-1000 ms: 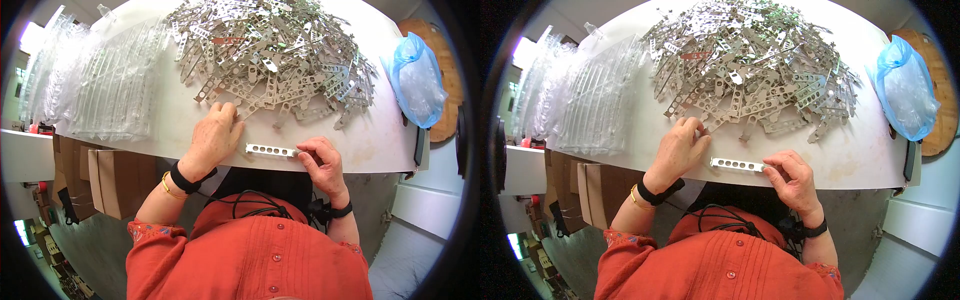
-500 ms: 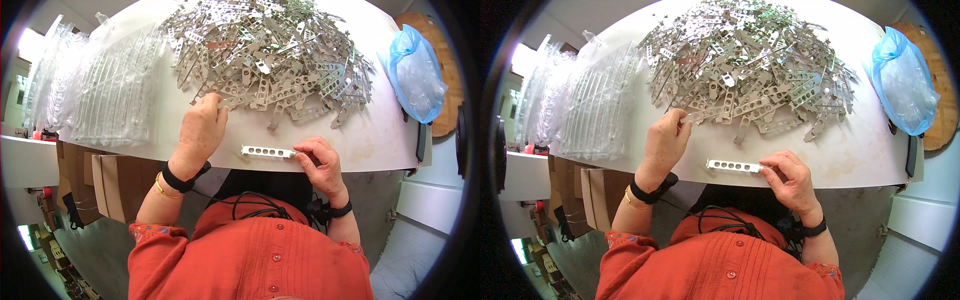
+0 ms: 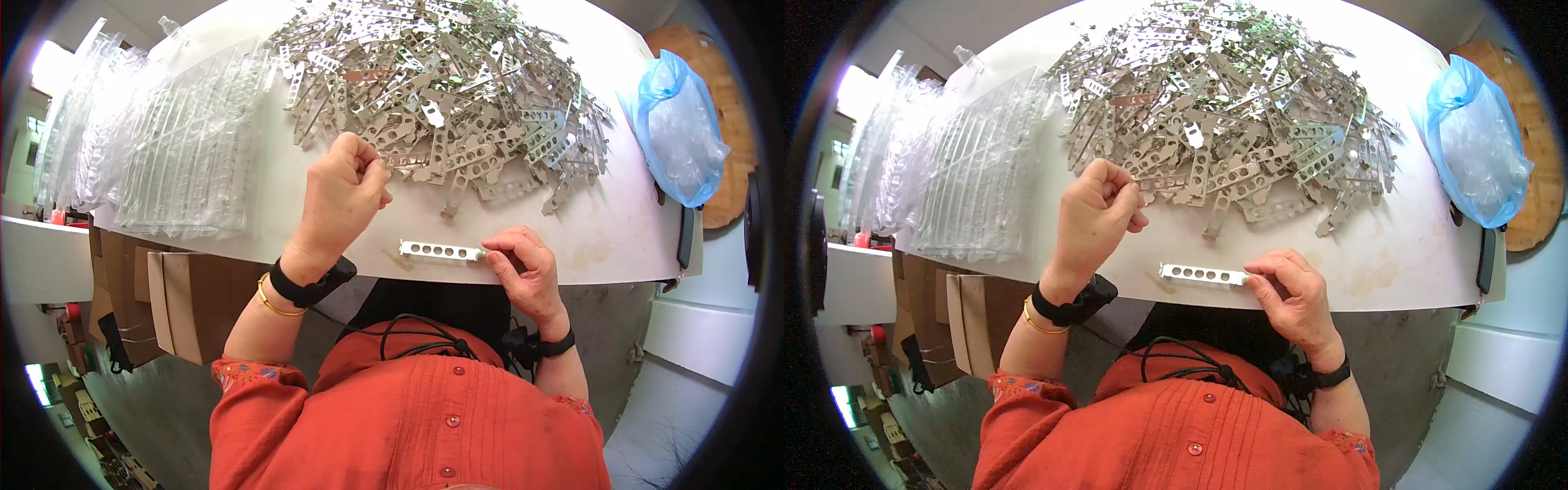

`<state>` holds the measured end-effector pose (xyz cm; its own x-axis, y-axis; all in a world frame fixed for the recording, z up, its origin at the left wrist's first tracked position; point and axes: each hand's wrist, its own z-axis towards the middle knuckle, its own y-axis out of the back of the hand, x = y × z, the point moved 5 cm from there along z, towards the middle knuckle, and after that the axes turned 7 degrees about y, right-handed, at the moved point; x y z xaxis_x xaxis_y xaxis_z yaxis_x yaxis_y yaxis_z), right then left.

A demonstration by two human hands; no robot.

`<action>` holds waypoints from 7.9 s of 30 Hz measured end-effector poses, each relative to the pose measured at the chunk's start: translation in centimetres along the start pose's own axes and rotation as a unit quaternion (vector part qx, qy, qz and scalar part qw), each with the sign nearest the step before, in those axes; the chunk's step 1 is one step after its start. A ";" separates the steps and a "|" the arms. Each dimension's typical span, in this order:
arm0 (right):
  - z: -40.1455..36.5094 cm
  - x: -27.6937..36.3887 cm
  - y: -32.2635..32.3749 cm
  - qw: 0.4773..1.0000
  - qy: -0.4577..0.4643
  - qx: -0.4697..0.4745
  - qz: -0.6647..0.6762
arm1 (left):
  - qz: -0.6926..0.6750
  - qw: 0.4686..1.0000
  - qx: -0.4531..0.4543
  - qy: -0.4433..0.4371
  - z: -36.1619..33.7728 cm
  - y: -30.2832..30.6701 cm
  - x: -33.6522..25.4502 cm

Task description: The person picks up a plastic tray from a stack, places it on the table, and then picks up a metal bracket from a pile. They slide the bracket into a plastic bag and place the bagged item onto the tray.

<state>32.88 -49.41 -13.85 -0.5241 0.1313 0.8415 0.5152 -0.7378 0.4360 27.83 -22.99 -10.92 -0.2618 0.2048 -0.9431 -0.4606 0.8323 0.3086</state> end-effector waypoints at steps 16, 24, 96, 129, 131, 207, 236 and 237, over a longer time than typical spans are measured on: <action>-0.3 -0.4 0.1 1.000 -0.016 -0.013 0.017 | 0.202 0.930 -0.145 -0.269 -1.7 0.5 -3.7; -1.2 -2.0 0.2 0.993 -0.076 -0.012 0.089 | -0.188 0.961 0.157 0.125 -1.7 -0.6 -0.1; 1.1 -3.0 -1.0 0.973 -0.152 -0.034 0.171 | -0.215 0.914 0.284 0.194 -2.0 -2.4 5.9; 0.7 -3.2 -1.2 0.958 -0.146 -0.014 0.245 | -0.197 0.921 0.261 0.211 -2.0 -2.1 6.1; 0.8 -3.0 -1.1 0.960 -0.143 -0.016 0.239 | -0.202 0.919 0.261 0.216 -2.1 -2.1 6.2; 0.5 -2.3 0.0 0.932 -0.101 0.118 0.327 | 0.137 0.903 0.147 -0.380 -5.1 -4.7 -3.0; 0.1 -4.8 1.0 0.894 -0.139 -0.023 0.426 | 0.365 0.872 0.181 -0.270 -6.0 -7.4 -0.9; 0.2 -4.8 1.0 0.894 -0.138 -0.022 0.425 | 0.360 0.874 0.180 -0.271 -6.0 -7.5 -0.7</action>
<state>36.05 -50.63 -17.40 0.2341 -0.3360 0.9123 0.6177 -0.6733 -0.4064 26.37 -32.48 -11.79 0.1123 0.8754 -0.4702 -0.0188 0.4750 0.8798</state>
